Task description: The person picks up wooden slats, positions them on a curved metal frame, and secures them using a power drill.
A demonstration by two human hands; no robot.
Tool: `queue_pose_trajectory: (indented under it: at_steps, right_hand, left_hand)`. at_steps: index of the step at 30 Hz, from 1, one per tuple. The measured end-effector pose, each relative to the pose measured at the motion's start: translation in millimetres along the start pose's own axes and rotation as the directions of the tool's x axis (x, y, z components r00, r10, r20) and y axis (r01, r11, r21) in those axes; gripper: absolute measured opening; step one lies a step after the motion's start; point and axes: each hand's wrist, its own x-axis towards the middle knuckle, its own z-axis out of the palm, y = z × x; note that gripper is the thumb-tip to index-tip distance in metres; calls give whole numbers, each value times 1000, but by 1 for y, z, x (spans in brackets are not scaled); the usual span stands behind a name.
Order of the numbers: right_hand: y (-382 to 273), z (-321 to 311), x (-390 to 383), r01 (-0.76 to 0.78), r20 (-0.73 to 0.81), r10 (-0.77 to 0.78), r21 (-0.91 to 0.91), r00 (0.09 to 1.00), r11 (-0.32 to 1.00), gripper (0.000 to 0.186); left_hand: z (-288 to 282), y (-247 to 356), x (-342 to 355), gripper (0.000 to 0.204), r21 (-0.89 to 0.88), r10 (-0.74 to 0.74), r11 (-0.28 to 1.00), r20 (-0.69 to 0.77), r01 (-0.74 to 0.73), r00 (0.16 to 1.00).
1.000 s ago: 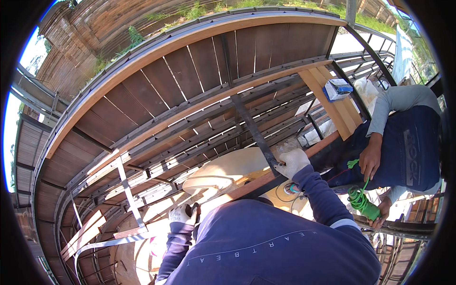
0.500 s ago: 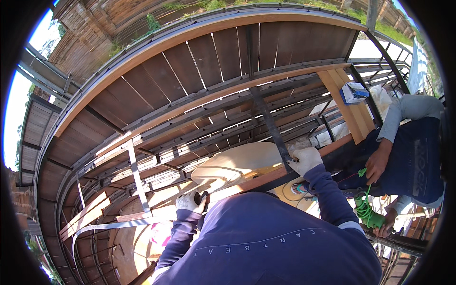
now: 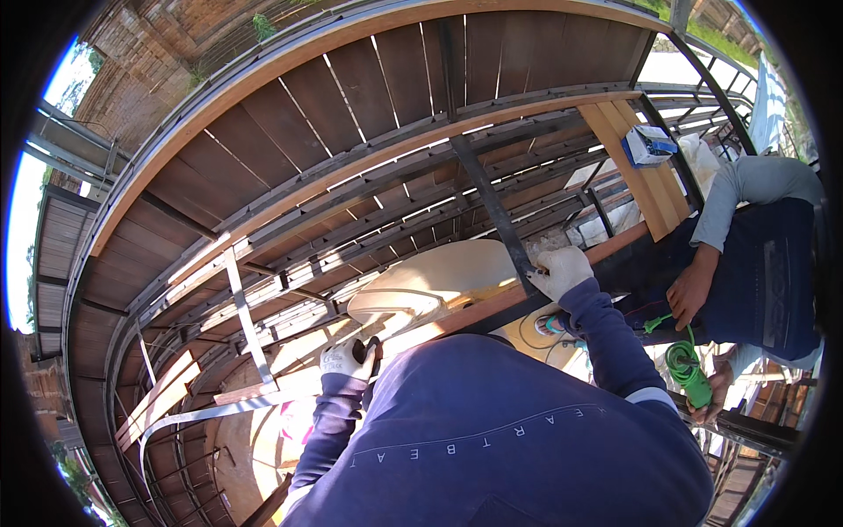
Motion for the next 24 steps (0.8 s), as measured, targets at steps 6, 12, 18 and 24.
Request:
queue_pose_trajectory:
  at_steps: [6,12,18,24]
  right_hand:
    - [2,3,1,1,5,-1,-10,1000,1000,36]
    - [7,8,0,15,-2,-15,2,1000,1000,35]
    - [4,4,2,36,-3,-36,-34,999,999,37]
    - [2,2,2,22,6,-22,-25,1000,999,38]
  left_hand:
    - [2,-3,2,43,8,-32,999,51,32,998]
    - [3,-5,2,43,5,-37,999,63,37,997]
    - [-1,1,2,43,-23,-50,998,68,51,996]
    - [-3,1,2,43,32,-36,999,60,34,998]
